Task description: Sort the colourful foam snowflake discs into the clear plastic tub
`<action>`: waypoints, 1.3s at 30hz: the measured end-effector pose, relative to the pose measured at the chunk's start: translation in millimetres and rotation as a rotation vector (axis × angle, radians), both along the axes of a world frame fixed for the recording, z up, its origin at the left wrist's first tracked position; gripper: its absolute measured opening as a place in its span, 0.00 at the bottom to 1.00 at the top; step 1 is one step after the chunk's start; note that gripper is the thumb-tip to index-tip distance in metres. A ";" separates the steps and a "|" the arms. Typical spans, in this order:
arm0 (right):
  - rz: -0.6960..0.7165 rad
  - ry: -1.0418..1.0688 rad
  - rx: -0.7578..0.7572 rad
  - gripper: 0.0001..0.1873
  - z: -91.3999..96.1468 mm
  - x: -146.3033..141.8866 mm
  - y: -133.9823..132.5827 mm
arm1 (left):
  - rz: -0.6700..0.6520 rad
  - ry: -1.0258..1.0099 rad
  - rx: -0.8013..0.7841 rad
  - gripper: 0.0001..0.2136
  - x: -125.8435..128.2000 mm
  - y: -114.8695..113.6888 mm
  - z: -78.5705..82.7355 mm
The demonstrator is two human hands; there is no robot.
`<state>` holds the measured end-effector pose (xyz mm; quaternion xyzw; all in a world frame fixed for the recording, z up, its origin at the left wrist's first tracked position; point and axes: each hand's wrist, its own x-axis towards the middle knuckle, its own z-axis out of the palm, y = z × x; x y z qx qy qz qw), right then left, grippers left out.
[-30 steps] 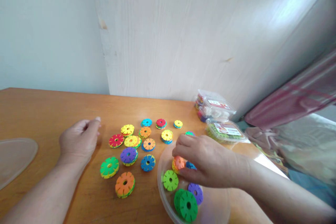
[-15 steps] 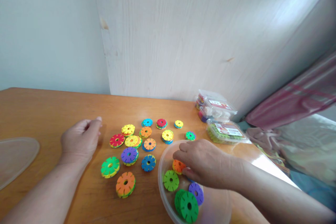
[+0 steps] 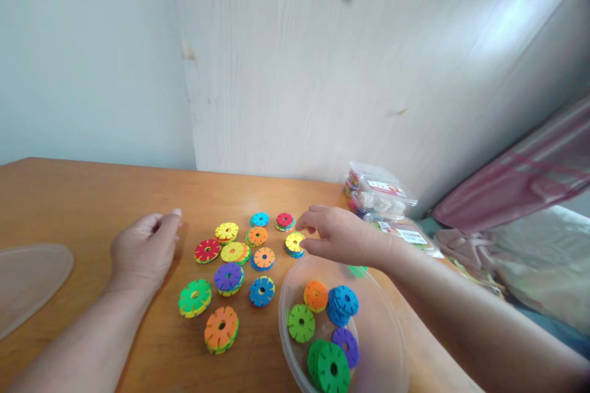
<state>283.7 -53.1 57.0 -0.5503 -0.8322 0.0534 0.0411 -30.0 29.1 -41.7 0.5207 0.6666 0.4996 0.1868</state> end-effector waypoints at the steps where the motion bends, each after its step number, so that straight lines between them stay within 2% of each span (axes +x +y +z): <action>1: 0.007 -0.006 -0.032 0.18 -1.1 -1.2 7.7 | -0.003 -0.003 0.000 0.16 -0.2 0.2 -0.3; 7: 0.092 -0.118 -0.180 0.26 -6.2 -4.9 37.3 | 0.002 -0.004 0.010 0.17 0.4 -1.2 0.0; 11: 0.092 -0.182 -0.201 0.27 -12.0 -4.1 45.0 | -0.002 -0.009 0.006 0.17 0.3 -1.9 0.1; 15: 0.109 -0.176 -0.181 0.25 -12.5 -3.9 46.0 | -0.001 0.012 0.005 0.17 -1.8 0.3 -3.1; 20: 0.098 -0.126 -0.116 0.17 2.6 0.2 38.8 | -0.022 0.001 0.013 0.17 -4.1 2.9 -6.5; 23: 0.075 -0.127 -0.084 0.18 7.3 3.7 33.9 | -0.020 0.017 0.013 0.18 -4.1 3.1 -6.5; 32: 0.153 -0.185 -0.192 0.31 -9.5 1.5 47.1 | -0.026 0.002 0.007 0.18 -2.7 0.6 -4.1; 39: 0.204 -0.237 -0.203 0.26 -12.9 -3.6 52.6 | -0.022 0.016 0.013 0.18 -2.5 0.0 -2.2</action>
